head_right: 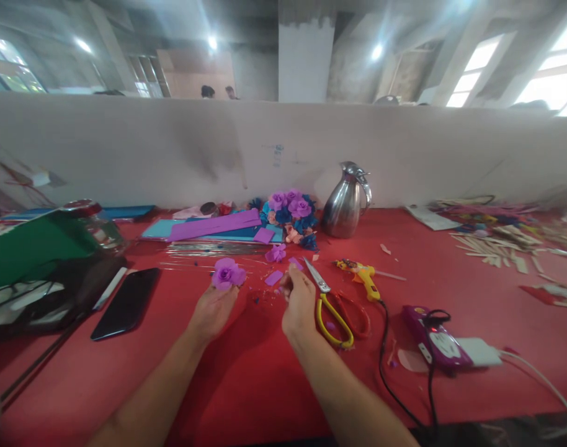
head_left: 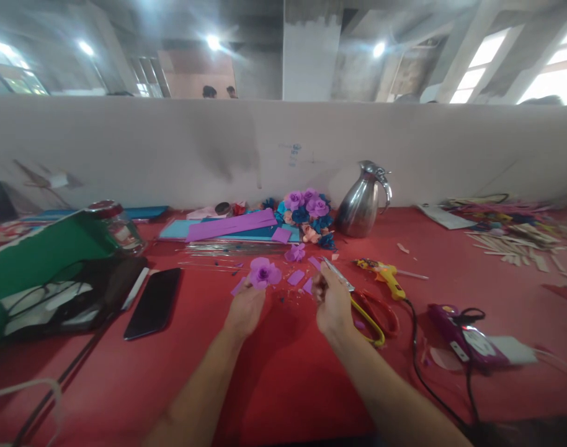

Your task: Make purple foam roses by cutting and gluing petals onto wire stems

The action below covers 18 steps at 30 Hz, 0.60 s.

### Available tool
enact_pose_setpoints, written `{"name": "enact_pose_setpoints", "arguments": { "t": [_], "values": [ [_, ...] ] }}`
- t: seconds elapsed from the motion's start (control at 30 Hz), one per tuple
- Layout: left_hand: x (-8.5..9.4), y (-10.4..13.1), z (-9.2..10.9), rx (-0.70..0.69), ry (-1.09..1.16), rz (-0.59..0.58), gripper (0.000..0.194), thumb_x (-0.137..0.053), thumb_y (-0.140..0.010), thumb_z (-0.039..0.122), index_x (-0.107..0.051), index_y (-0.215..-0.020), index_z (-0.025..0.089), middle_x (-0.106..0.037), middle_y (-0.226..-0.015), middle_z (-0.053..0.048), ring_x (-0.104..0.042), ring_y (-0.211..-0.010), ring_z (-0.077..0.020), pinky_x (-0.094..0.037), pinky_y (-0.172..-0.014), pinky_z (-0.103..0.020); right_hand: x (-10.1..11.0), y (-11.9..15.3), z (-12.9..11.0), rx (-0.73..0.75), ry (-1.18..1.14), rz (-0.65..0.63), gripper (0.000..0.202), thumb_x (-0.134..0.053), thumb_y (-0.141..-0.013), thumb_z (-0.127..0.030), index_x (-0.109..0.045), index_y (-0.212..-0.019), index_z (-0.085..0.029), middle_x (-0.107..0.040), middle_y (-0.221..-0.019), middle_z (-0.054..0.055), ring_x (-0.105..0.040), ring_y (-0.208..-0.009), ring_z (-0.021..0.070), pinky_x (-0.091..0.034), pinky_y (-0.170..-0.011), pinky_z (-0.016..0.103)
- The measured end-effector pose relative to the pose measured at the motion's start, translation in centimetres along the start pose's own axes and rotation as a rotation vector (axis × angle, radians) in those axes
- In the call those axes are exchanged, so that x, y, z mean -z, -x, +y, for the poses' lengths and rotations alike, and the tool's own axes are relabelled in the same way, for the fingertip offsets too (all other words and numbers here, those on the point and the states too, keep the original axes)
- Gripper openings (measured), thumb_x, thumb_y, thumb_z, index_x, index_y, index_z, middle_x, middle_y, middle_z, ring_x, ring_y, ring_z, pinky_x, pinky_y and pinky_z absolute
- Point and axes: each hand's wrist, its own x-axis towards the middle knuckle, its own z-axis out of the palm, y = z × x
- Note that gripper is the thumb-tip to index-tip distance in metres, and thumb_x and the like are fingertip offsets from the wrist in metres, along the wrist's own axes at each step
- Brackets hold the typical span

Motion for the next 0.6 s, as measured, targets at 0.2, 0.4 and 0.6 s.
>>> {"name": "enact_pose_setpoints", "arguments": {
  "t": [0.2,0.4,0.6],
  "values": [
    [-0.4,-0.2,0.3,-0.032,0.003,0.09,0.016,-0.072,-0.059,0.014,-0.064,-0.071,0.021,-0.066,-0.07,0.002,-0.06,-0.077,-0.015,-0.043,-0.085,-0.03,0.9,-1.5,-0.1,0.136,0.03,0.073,0.031,-0.064,-0.069,-0.049,-0.053,-0.069,-0.019,-0.047,-0.058,-0.006,-0.03,-0.044,0.0065,-0.022,-0.041,0.023],
    [-0.1,-0.4,1.0,-0.043,0.007,0.182,0.011,-0.07,-0.062,0.015,-0.061,-0.059,0.02,-0.063,-0.062,0.002,-0.058,-0.067,-0.0133,-0.046,-0.074,-0.028,1.1,-1.8,-0.6,0.348,0.114,0.08,0.022,-0.065,-0.072,-0.037,-0.062,-0.084,-0.02,-0.054,-0.071,-0.004,-0.045,-0.062,0.0099,-0.038,-0.062,0.025],
    [0.3,-0.2,1.2,0.016,0.075,0.208,0.01,-0.071,-0.061,0.014,-0.063,-0.065,0.018,-0.067,-0.068,0.0,-0.06,-0.067,-0.0129,-0.045,-0.067,-0.025,0.9,-0.9,0.6,0.344,0.345,-0.112,0.019,-0.06,-0.077,-0.035,-0.065,-0.086,-0.018,-0.063,-0.078,0.001,-0.054,-0.075,0.016,-0.042,-0.074,0.031]
  ]
}}
